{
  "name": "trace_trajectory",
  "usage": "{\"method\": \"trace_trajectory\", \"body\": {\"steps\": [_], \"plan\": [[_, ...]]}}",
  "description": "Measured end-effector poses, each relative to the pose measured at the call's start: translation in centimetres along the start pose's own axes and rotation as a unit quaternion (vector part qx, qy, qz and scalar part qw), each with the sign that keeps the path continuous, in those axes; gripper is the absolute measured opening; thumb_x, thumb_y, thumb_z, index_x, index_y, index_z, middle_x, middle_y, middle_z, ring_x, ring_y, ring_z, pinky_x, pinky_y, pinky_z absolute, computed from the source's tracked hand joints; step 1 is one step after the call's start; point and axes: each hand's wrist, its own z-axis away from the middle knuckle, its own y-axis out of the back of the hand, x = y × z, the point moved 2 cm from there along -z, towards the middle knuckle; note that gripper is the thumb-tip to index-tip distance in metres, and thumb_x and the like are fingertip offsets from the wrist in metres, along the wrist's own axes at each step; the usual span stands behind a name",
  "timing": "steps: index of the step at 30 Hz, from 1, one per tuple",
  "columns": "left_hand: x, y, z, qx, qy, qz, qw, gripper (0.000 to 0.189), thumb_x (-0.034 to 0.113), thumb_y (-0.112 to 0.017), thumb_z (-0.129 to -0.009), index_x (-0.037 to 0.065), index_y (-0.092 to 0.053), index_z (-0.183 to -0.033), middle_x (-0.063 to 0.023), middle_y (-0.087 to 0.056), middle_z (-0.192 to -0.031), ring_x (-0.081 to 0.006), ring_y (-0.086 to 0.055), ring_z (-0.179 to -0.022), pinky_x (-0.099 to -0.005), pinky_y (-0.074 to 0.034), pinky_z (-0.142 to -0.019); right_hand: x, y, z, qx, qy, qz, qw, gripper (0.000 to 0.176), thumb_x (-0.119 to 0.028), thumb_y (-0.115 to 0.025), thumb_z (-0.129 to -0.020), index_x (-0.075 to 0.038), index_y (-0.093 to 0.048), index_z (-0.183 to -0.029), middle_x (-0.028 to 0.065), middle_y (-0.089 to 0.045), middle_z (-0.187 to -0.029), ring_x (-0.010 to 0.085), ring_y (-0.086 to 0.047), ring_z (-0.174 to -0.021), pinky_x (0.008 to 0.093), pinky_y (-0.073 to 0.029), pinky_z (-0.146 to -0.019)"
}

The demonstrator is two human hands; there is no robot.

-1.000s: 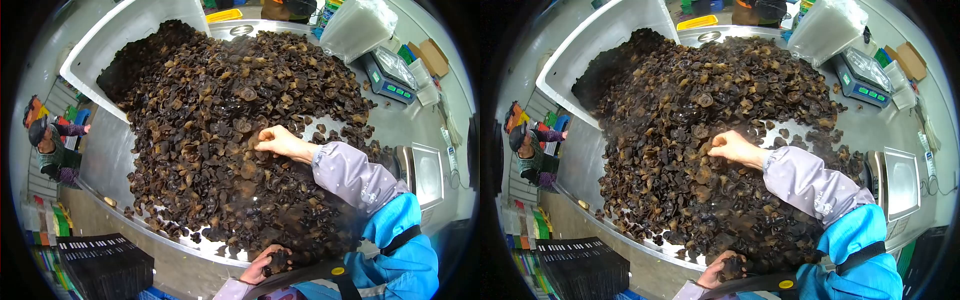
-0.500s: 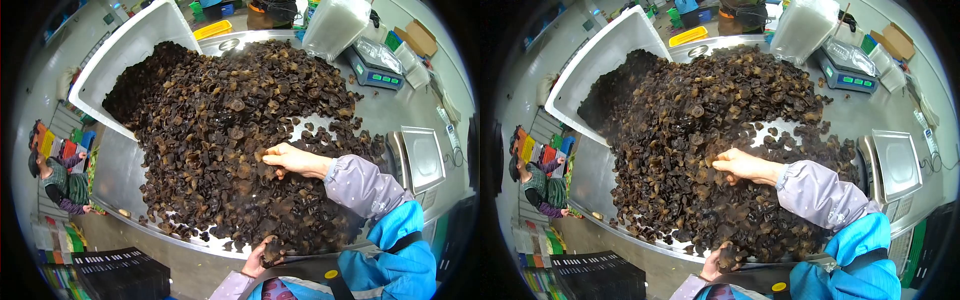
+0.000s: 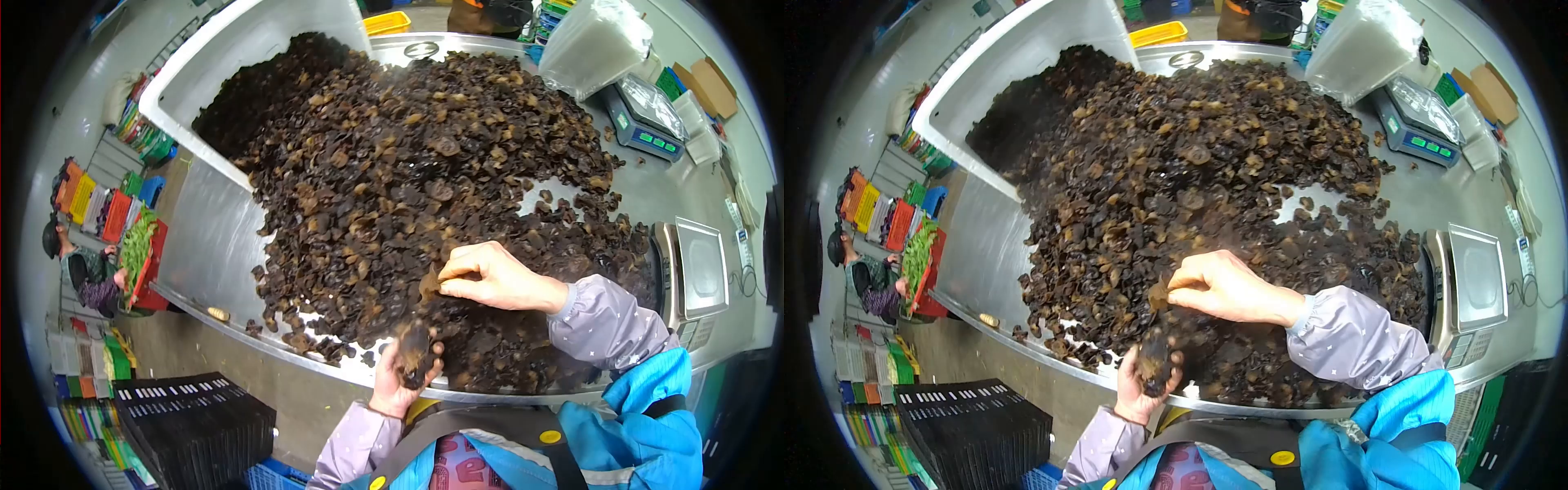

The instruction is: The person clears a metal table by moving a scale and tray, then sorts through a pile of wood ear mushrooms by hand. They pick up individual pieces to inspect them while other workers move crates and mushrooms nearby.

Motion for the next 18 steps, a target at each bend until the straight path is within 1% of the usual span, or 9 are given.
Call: {"method": "trace_trajectory", "body": {"steps": [1,3,4,7,8,9,11,13,18], "plan": [[1.0,-0.4,0.1,0.0,-0.003,-0.017,1.0,0.043,0.031,-0.049,-0.092,0.008,-0.042,-0.128,-0.0174,-0.049,-0.123,-0.0335,-0.052,-0.105,-0.0464,-0.053,-0.082,-0.6,-0.9,-0.4,-0.008,-0.005,-0.003,1.0,0.018,-0.017,-0.063,-0.081,-0.001,-0.064,-0.09,0.011,-0.06,-0.079,0.023,-0.06,-0.072,0.0321,-0.046,-0.064],[3.0,-1.5,0.2,0.011,-0.015,-0.067,0.998,0.048,0.033,-0.051,-0.091,0.01,-0.039,-0.131,-0.016,-0.048,-0.124,-0.0315,-0.054,-0.106,-0.0432,-0.053,-0.084,-1.9,-2.3,-1.4,-0.017,0.022,0.099,0.995,0.022,-0.024,-0.061,-0.081,-0.003,-0.062,-0.086,0.0113,-0.056,-0.076,0.0298,-0.058,-0.068,0.0385,-0.047,-0.061],[3.9,-1.9,0.4,0.013,-0.021,-0.111,0.994,0.051,0.034,-0.053,-0.09,0.01,-0.038,-0.132,-0.0141,-0.049,-0.124,-0.0299,-0.054,-0.106,-0.0424,-0.053,-0.084,-2.8,-3.3,-1.8,-0.038,0.036,0.139,0.989,0.019,-0.024,-0.06,-0.082,-0.006,-0.058,-0.082,0.0106,-0.052,-0.073,0.0309,-0.057,-0.067,0.0408,-0.046,-0.058],[6.0,-2.7,1.0,0.053,-0.026,-0.215,0.975,0.059,0.036,-0.059,-0.086,0.012,-0.035,-0.135,-0.0082,-0.05,-0.123,-0.0239,-0.055,-0.107,-0.0401,-0.052,-0.085,-4.1,-6.0,-2.8,-0.144,0.05,0.241,0.959,0.02,-0.025,-0.058,-0.082,-0.005,-0.057,-0.079,0.0117,-0.055,-0.073,0.0313,-0.059,-0.065,0.0406,-0.048,-0.054],[6.4,-3.2,1.4,0.072,-0.016,-0.244,0.967,0.063,0.034,-0.063,-0.084,0.013,-0.034,-0.136,-0.0054,-0.05,-0.122,-0.0202,-0.055,-0.106,-0.0398,-0.051,-0.086,-4.2,-6.9,-3.2,-0.154,0.043,0.24,0.958,0.021,-0.025,-0.058,-0.081,-0.004,-0.057,-0.077,0.0126,-0.057,-0.073,0.0322,-0.06,-0.063,0.0409,-0.049,-0.052],[6.9,-2.9,1.3,0.04,0.001,-0.239,0.97,0.059,0.029,-0.065,-0.083,0.013,-0.038,-0.133,-0.0047,-0.053,-0.118,-0.0184,-0.057,-0.102,-0.038,-0.053,-0.084,-4.3,-7.8,-3.4,-0.157,0.032,0.236,0.958,0.022,-0.025,-0.058,-0.082,-0.004,-0.058,-0.074,0.013,-0.059,-0.071,0.0321,-0.061,-0.063,0.0411,-0.049,-0.053],[7.7,-2.5,1.4,0.064,0.026,-0.256,0.964,0.05,0.023,-0.067,-0.082,0.011,-0.044,-0.126,-0.0036,-0.055,-0.111,-0.0164,-0.059,-0.097,-0.0358,-0.054,-0.08,-3.9,-9.5,-3.9,-0.166,-0.007,0.229,0.959,0.027,-0.029,-0.058,-0.082,-0.005,-0.06,-0.071,0.0124,-0.061,-0.07,0.0313,-0.061,-0.064,0.0414,-0.048,-0.054],[8.6,-0.9,1.3,0.096,0.031,-0.239,0.966,0.035,0.017,-0.065,-0.083,0.01,-0.05,-0.114,-0.0028,-0.058,-0.101,-0.0149,-0.06,-0.09,-0.0337,-0.055,-0.074,-4.0,-10.6,-4.3,-0.162,-0.035,0.236,0.958,0.029,-0.032,-0.059,-0.082,-0.005,-0.062,-0.071,0.0119,-0.061,-0.07,0.0306,-0.062,-0.065,0.0414,-0.048,-0.055],[12.1,-0.5,1.6,0.101,0.013,-0.228,0.968,0.033,0.019,-0.067,-0.081,0.012,-0.051,-0.109,-0.004,-0.059,-0.099,-0.0186,-0.06,-0.089,-0.0325,-0.052,-0.068,-4.1,-11.1,-4.4,-0.108,-0.125,0.245,0.955,0.036,-0.04,-0.058,-0.082,-0.005,-0.064,-0.071,0.0104,-0.062,-0.07,0.0293,-0.062,-0.069,0.0411,-0.048,-0.058]]}}
